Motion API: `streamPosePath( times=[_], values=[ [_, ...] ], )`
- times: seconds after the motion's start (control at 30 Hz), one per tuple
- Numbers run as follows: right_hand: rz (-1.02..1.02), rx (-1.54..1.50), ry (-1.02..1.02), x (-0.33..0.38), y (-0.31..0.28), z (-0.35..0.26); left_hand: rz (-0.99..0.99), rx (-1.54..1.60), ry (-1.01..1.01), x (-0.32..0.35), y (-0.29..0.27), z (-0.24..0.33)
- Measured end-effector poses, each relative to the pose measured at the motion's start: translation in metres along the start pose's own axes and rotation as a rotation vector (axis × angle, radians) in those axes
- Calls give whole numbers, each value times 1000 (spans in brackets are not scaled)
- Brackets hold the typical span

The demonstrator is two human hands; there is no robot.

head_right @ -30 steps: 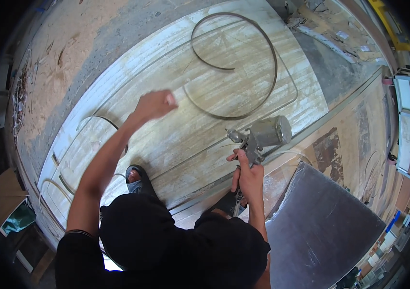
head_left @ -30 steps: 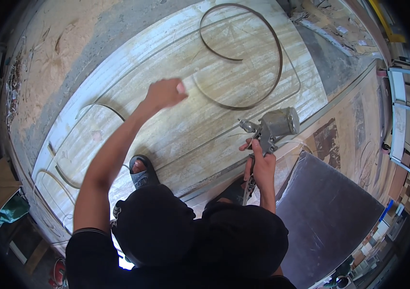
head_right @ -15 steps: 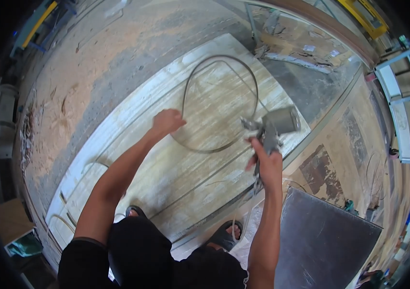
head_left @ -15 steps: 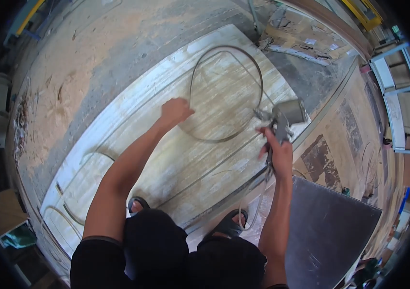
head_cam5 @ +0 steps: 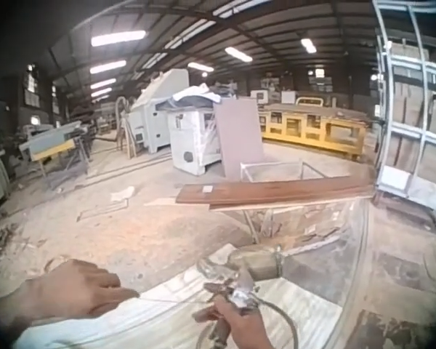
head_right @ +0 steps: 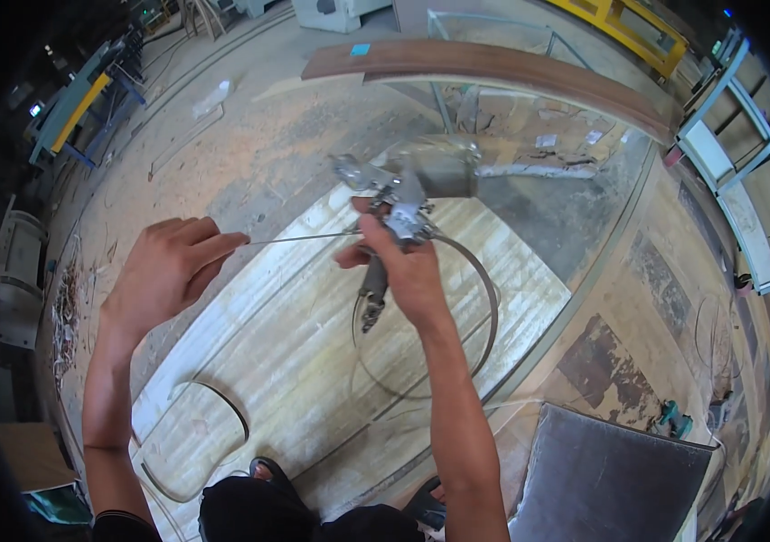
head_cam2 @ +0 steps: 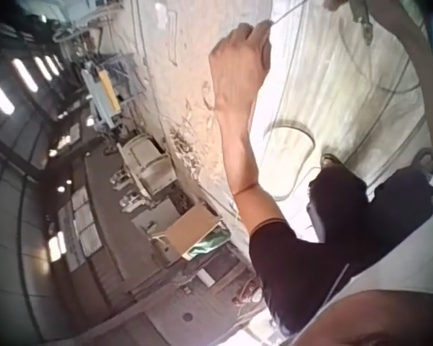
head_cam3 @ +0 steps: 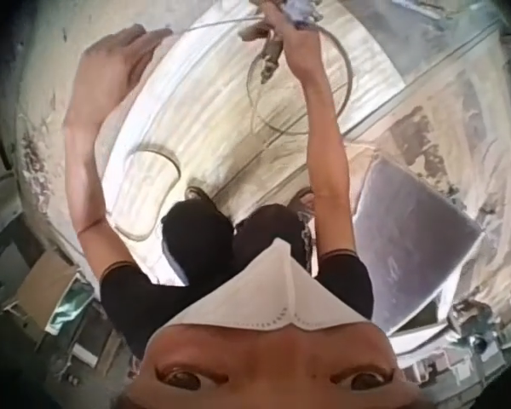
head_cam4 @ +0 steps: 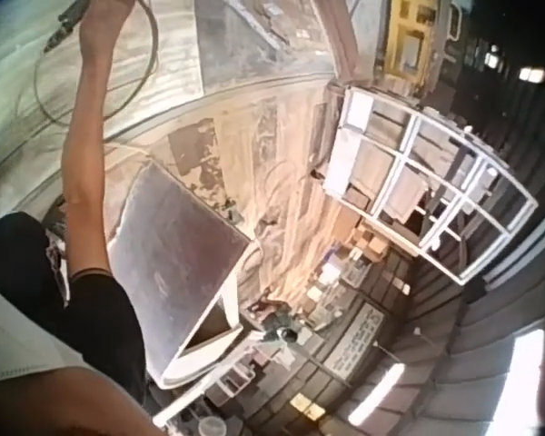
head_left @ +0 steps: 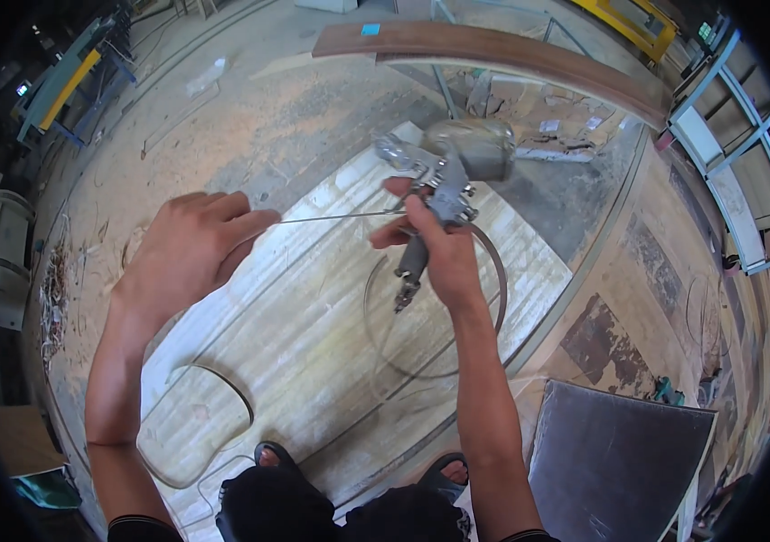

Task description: Applying adhesive or finish to thin wood or bamboo strips using a spray gun in a manufacturing setting.

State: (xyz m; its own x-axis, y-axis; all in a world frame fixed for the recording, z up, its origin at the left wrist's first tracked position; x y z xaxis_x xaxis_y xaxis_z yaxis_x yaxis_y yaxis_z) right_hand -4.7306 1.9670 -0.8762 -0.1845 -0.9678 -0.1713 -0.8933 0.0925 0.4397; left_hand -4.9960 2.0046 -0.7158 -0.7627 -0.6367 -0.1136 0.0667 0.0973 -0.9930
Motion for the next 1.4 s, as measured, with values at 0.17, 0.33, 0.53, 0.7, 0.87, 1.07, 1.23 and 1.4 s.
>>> streamPosePath(
  times=[0.17,0.33,0.53,0.7,0.87,1.07,1.23,1.4],
  values=[
    [-113,-159,-21,-6,54,-56,324,682,-163,-31,-27,-14],
    [-50,-335,-96,13,81,-104,710,1623,-251,-70,40,14],
    [-41,-425,-242,16,109,-149,-65,2042,-105,-56,198,156],
    [118,-349,-413,20,76,-181,-696,1863,-120,-31,228,176],
    [375,-83,-599,21,-24,-195,-324,1215,-311,-20,186,46],
    [756,-125,-518,71,-152,-137,-284,584,-222,-20,60,-31],
    [830,-144,-291,94,-180,-78,-318,9,-152,-7,7,0],
    [732,-115,-81,113,-214,-64,-466,-105,-26,-3,76,20]
  ],
)
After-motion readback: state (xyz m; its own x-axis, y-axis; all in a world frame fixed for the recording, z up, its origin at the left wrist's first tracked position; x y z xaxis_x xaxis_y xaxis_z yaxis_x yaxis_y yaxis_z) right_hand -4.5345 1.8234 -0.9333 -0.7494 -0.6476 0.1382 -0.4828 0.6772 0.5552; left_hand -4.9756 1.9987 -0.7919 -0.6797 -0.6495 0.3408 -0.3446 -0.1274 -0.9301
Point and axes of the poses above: each hand's wrist, its own x-axis away from the middle knuckle, its own y-axis out of the palm, z = x × y, the point moved 1 cm from there along -x, towards the middle knuckle, and after that the axes turned 6 degrees about -y, right-handed, at the moved point
